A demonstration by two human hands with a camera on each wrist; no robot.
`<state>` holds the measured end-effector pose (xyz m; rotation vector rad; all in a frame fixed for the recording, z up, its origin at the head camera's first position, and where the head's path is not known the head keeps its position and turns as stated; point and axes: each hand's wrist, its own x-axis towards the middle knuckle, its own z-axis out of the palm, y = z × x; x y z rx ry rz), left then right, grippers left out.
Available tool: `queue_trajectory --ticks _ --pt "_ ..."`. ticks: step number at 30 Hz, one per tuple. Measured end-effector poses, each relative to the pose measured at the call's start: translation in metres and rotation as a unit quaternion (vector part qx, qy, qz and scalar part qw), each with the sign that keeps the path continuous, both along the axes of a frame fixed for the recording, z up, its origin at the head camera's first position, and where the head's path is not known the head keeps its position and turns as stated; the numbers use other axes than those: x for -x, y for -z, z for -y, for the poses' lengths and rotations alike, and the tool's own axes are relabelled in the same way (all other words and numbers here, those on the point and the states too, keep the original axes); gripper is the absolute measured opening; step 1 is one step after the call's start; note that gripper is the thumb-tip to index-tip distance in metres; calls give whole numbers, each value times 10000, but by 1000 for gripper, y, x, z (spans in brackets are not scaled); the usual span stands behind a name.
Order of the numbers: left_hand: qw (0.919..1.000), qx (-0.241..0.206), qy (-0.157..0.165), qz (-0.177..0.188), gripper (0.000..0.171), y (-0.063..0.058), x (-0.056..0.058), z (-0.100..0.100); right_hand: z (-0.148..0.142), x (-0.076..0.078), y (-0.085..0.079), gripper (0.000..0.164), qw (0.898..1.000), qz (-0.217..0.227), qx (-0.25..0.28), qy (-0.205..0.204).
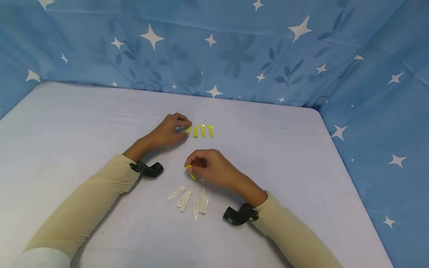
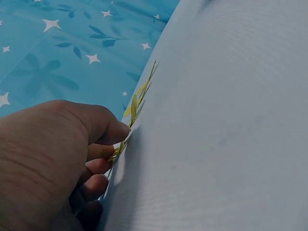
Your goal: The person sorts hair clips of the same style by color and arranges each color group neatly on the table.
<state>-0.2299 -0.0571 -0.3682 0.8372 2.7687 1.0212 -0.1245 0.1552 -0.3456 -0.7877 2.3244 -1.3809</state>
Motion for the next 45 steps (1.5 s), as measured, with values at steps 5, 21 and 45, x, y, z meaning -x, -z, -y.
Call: queue_trajectory --ticks 5,21,45 --pt "10000 43 -31 -24 43 0 -1 -1 -7 11 -5 10 9992 -73 2 389" --pt "10000 40 -19 7 43 -1 -1 -1 -33 38 -2 14 9942 -177 -134 1048" --pt "10000 17 -42 81 44 -2 -2 -2 -50 74 -8 22 9823 39 -332 1844"
